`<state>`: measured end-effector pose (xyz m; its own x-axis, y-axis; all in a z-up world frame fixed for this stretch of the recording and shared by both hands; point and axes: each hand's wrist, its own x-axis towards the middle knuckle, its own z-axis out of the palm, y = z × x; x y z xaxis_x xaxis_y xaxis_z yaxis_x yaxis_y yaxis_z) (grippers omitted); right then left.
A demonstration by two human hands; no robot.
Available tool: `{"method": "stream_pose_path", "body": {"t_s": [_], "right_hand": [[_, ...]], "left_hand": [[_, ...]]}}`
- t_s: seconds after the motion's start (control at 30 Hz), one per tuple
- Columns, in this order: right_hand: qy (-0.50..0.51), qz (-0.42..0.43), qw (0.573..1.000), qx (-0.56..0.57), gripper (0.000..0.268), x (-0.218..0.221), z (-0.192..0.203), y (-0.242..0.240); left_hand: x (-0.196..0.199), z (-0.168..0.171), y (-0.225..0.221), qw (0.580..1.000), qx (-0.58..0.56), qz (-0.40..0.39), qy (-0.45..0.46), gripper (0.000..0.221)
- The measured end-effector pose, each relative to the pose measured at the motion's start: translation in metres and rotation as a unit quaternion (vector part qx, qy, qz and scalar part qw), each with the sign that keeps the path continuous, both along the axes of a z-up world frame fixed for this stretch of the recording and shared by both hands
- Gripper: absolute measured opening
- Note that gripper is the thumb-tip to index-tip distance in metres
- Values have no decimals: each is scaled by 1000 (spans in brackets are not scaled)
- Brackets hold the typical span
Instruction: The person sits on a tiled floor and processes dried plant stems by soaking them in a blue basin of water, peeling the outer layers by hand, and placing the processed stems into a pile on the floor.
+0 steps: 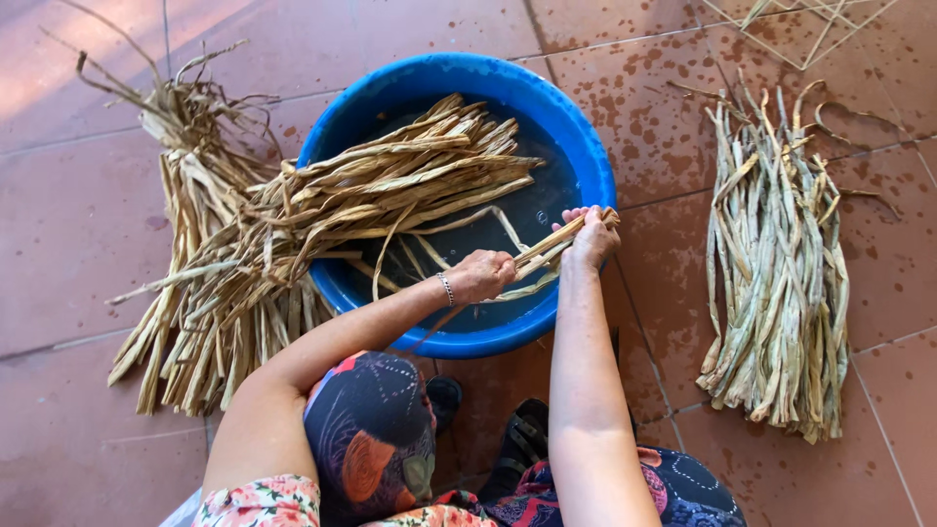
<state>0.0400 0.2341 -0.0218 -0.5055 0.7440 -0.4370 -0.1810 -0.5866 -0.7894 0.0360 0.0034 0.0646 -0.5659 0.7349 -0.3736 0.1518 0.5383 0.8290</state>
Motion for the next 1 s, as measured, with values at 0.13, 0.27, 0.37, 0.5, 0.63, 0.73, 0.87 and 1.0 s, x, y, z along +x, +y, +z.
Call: {"method": "stream_pose_path", "body": {"t_s": [0.13, 0.27, 0.37, 0.5, 0.63, 0.73, 0.87, 1.0], "right_hand": [[-12, -13, 999, -35, 23, 5, -9, 44], [-66, -135, 986, -73, 19, 16, 0, 95], [-63, -164, 982, -73, 17, 23, 8, 117], [-76, -227, 969, -66, 9, 46, 36, 145], [-23, -244, 970, -3, 18, 50, 70, 147], [24, -192, 969, 153, 25, 32, 80, 112], [-12, -84, 962, 260, 29, 1, 74, 48], [46, 111, 958, 259, 16, -5, 24, -43]], "left_hand": [[17, 10, -13, 1000, 5, 1, -19, 28], [15, 18, -34, 998, -14, -51, -31, 29], [13, 14, -49, 985, 62, -98, 131, 25], [5, 5, -75, 987, 11, -116, 110, 27], [-11, -12, -100, 983, -102, -80, 133, 24], [-22, -26, -104, 941, -165, -82, 283, 19], [-35, -48, -93, 882, -126, -42, 452, 61], [-31, -79, -87, 891, -242, -170, 343, 71]]}}
